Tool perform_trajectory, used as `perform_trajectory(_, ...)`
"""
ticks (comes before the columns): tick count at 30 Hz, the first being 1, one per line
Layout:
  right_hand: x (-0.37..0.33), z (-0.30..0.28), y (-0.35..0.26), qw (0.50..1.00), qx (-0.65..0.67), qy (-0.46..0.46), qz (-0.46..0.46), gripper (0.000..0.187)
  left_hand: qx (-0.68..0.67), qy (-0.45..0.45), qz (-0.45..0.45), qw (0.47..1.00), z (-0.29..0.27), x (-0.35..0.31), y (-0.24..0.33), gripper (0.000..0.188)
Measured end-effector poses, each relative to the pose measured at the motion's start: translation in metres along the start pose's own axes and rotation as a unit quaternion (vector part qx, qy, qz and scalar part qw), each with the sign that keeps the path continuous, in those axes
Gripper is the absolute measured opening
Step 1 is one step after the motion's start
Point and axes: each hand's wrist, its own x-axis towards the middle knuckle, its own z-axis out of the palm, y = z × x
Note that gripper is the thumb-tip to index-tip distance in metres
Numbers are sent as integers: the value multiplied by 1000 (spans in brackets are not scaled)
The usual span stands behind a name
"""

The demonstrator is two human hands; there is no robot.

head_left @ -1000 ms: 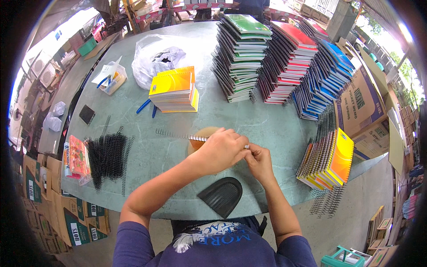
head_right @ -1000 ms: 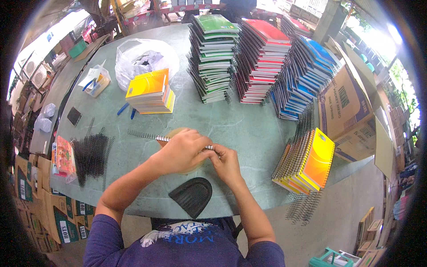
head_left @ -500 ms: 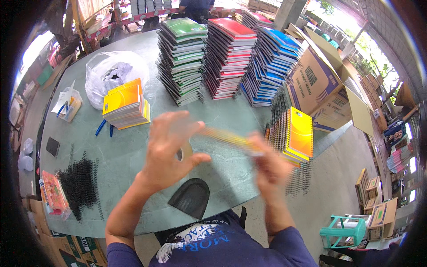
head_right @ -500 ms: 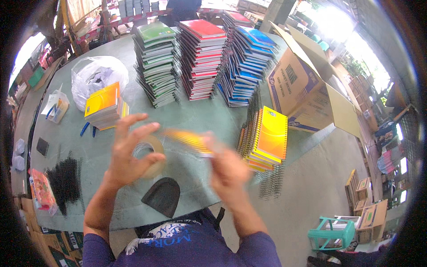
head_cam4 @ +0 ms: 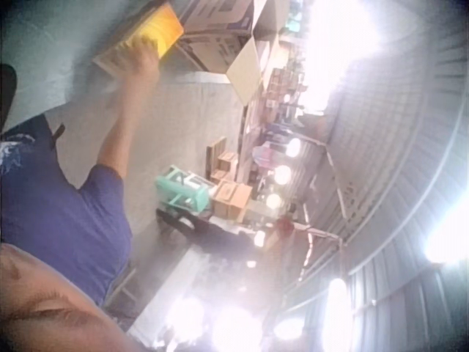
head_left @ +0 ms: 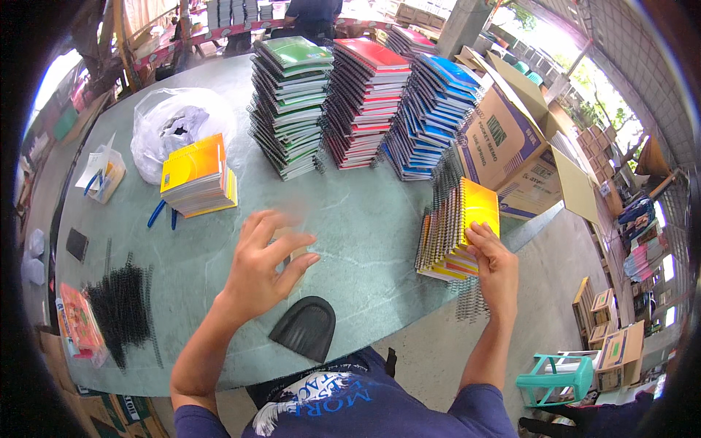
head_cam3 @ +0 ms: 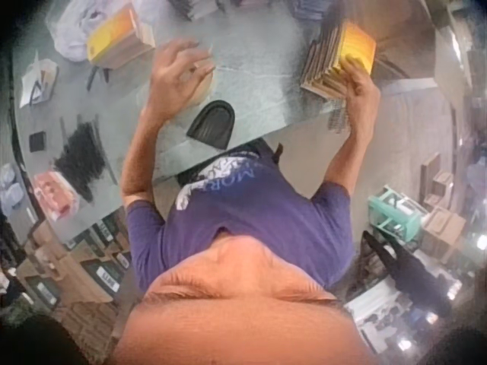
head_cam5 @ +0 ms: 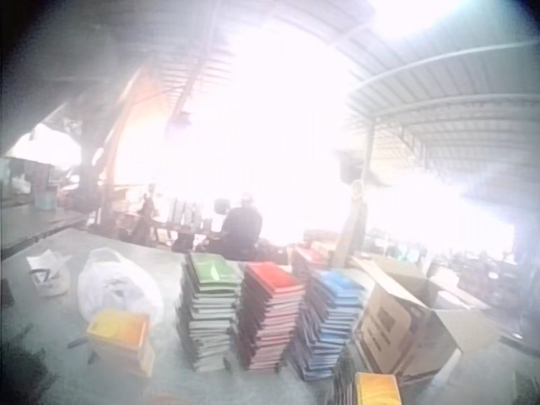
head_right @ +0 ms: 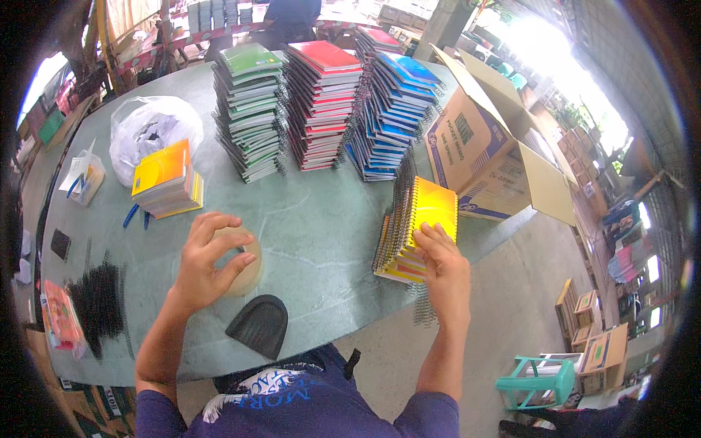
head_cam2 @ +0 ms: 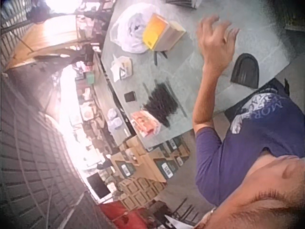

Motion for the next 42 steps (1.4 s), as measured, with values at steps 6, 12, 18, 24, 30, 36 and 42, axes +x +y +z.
perform_trajectory(6,-1,-3,1,999,-33,-23,-5,31,157,22,17,987,-26,-3,-63,21)
perform_trajectory(12,-37,-29,-50,970,46,152,-182,27,484,23,-121,867,-80,-29,-178,27)
perform_trajectory(18,-12,59,-101,942,261,-27,-208,17,513,-20,-116,850,-81,-56,-177,28)
perform_trajectory(24,6,160,-101,918,352,-149,-104,20,451,53,-97,886,-53,-46,-131,16)
perform_trajectory(30,3,163,-117,872,419,-212,-141,18,406,37,-127,904,-90,-37,-177,20)
perform_trajectory(36,15,172,-95,904,372,-211,13,32,238,162,-201,936,-97,-6,-127,19)
perform_trajectory(42,39,189,-121,768,603,-216,26,25,-320,110,-360,869,11,-65,-39,13)
